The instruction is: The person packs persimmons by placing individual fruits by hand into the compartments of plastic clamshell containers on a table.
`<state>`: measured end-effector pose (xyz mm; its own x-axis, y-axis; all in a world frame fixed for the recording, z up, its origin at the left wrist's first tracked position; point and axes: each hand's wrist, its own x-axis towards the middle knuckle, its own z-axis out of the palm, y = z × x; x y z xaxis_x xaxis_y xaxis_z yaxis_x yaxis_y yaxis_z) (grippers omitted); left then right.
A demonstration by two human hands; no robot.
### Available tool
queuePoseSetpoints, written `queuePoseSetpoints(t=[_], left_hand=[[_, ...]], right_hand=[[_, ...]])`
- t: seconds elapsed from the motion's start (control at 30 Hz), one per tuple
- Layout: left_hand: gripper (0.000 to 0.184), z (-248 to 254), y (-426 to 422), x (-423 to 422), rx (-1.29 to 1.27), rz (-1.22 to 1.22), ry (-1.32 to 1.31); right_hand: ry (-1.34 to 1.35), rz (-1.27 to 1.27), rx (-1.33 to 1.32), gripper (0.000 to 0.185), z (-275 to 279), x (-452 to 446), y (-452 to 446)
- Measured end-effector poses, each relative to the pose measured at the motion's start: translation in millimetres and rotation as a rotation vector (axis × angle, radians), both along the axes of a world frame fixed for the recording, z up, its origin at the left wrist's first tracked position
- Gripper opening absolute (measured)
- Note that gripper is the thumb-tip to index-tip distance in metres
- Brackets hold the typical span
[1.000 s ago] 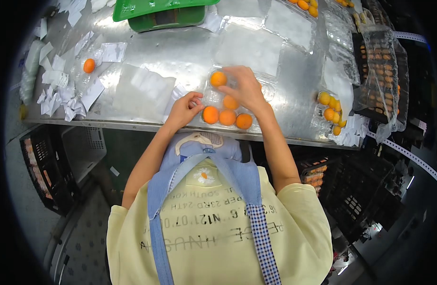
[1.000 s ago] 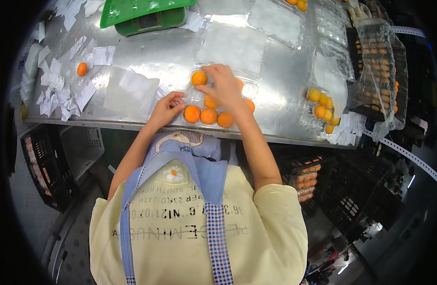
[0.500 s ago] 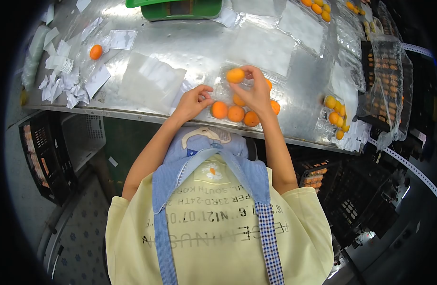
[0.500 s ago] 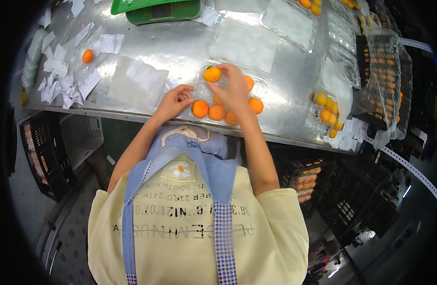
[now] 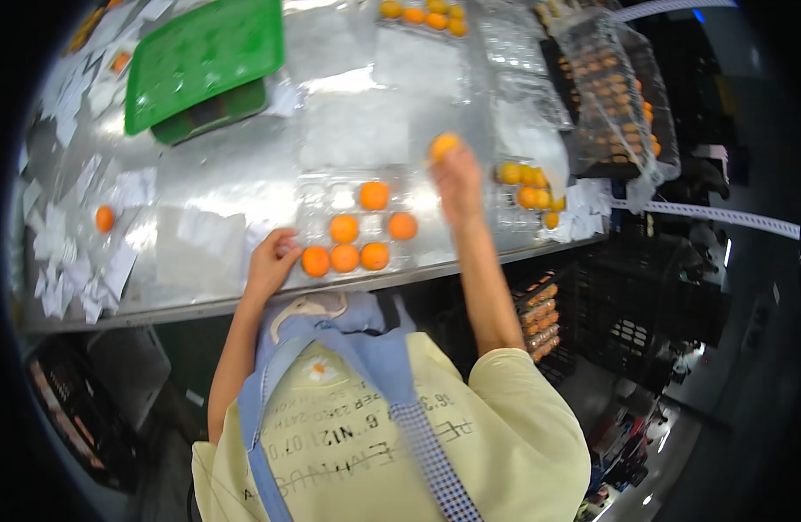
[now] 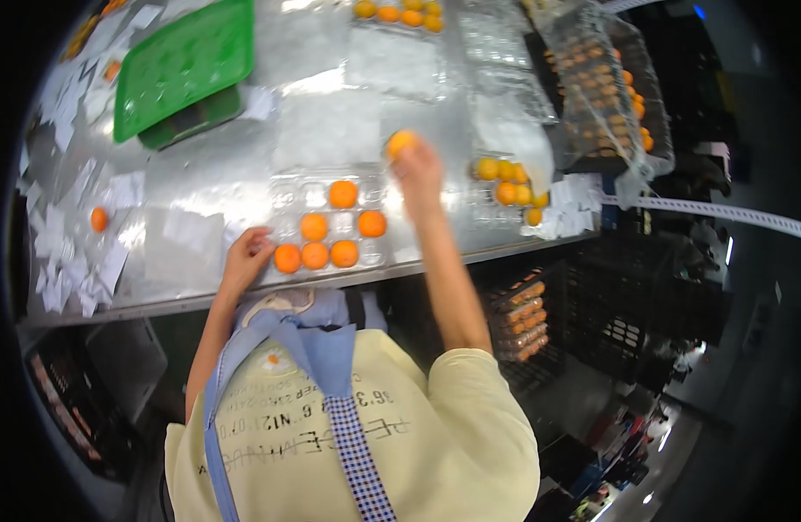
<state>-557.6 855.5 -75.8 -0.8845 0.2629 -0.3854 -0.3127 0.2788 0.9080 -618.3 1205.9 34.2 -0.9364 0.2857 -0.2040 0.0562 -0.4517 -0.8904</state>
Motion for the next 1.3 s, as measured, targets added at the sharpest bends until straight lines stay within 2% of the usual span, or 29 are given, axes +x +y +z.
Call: queuePoseSetpoints(t=[0.03,0.07,0.1,0.13,0.17,0.2,0.23,0.27,0.33,0.37,0.43,0.47,0.5,0.53,0.57,0.6,0.67,0.7,0.8,0.93,1.07,1.13,1.17,1.3], left_hand=[[0.036,0,0,-1,0.014,-0.003,-0.024],[0.036,3,1,-2,0.02,0.001,-0.036],[0.036,6,1,-2,0.023,0.009,-0.051],[0.035,7,1,-2,0.022,0.018,-0.07],[0.035,9,2,-3,0.023,0.013,-0.067],[0.035,11,2,-4,0.037,0.014,-0.077],[0.036,13,2,-4,0.049,0.019,-0.088],[0.036,14,2,-4,0.062,0.027,-0.1],[0.036,9,3,-4,0.09,0.018,-0.052],[0.036,5,0,-1,0.093,0.021,-0.038],[0.038,-4,-1,1,0.058,0.015,-0.002],[0.038,5,1,-2,-0.004,0.002,0.028],[0.038,-8,0,1,0.056,0.027,0.078],[0.038,-10,-1,2,0.128,0.056,0.004],[0.037,-7,-2,1,0.07,0.044,-0.002],[0.037,-3,-1,1,0.054,0.04,-0.005],[0.037,0,0,0,0.069,0.041,-0.046],[0.036,5,-1,-1,0.042,0.027,-0.046],[0.035,11,0,-2,0.001,-0.008,-0.047],[0.035,9,0,-2,0.011,-0.013,-0.064],[0.036,9,-5,-4,0.053,-0.039,-0.084],[0.038,29,-9,-8,0.228,0.056,-0.17],[0.039,42,-11,-9,0.316,0.102,-0.215],[0.048,86,-6,-8,0.311,-0.031,-0.097]], right_hand=[[0.171,0.002,-0.102,0.03,4,-23,64],[0.215,-0.203,-0.055,0.023,67,-44,79],[0.393,-0.177,0.025,0.021,114,-63,118],[0.501,-0.217,0.024,0.026,151,-82,150],[0.577,-0.209,0.008,0.054,167,-100,207],[0.488,-0.499,-0.07,0.058,202,-101,194],[0.595,-0.444,-0.019,0.071,209,-105,215],[0.62,-0.488,-0.048,0.06,220,-98,194],[0.632,-0.424,0.083,0.046,200,-89,176],[0.529,-0.382,0.091,0.029,182,-82,157],[0.359,-0.181,0.275,0.02,127,-66,108],[0.196,-0.135,0.393,0.021,98,-57,75],[0.087,0.007,0.551,0.022,69,-43,48],[0.053,0.176,0.611,0.024,46,-26,19],[0.035,0.344,0.671,0.025,28,-11,-8],[0.047,0.535,0.848,0.031,11,4,-29],[0.059,0.736,1.028,0.038,3,35,-78],[0.195,0.734,1.095,0.043,-6,48,-95],[0.377,0.732,1.304,0.047,-12,69,-135],[0.469,0.741,1.526,0.053,-24,78,-150],[0.418,0.764,1.423,0.054,-26,76,-147],[0.344,0.739,1.324,0.051,-11,76,-148],[0.3,0.723,1.22,0.052,-6,77,-148],[0.141,0.678,0.847,0.056,9,81,-149]])
